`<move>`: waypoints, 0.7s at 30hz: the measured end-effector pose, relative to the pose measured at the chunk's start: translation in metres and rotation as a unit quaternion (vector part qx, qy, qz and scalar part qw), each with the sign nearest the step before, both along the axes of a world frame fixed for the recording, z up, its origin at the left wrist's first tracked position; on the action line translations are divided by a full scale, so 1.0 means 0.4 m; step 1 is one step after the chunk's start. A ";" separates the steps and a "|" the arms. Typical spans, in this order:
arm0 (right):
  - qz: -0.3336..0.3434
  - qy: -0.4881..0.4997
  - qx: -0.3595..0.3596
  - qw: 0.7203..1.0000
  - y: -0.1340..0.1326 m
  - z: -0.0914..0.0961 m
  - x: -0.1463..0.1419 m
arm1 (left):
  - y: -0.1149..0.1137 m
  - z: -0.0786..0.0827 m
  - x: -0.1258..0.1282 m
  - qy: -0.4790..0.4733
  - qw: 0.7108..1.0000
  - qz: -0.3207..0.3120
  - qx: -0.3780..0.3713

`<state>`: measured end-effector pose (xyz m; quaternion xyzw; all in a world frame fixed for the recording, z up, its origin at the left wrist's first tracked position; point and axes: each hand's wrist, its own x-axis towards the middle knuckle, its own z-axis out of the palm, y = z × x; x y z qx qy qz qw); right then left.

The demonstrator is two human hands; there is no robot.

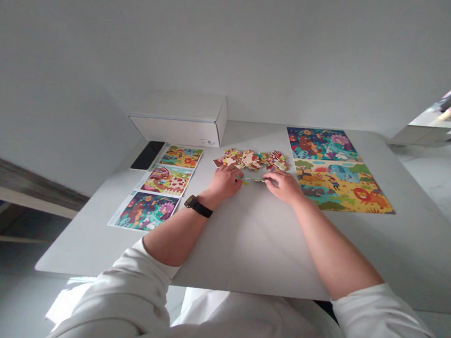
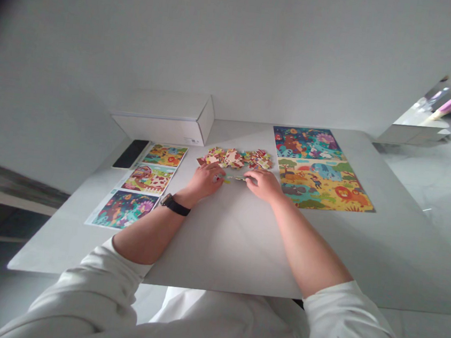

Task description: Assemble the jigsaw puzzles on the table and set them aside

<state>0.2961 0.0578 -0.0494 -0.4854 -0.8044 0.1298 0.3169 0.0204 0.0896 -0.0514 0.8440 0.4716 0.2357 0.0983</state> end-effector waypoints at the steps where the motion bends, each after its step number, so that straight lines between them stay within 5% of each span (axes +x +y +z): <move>1: 0.002 0.005 0.001 1.000 0.000 0.001 0.000 | -0.002 0.002 0.001 0.007 1.000 -0.002 -0.002; 15: 0.053 -0.061 0.022 0.997 0.006 -0.014 0.004 | -0.014 0.007 0.011 0.017 1.000 -0.019 0.003; 21: 0.044 -0.080 0.021 0.996 0.005 -0.015 -0.003 | -0.007 0.002 0.013 -0.033 0.995 -0.095 0.010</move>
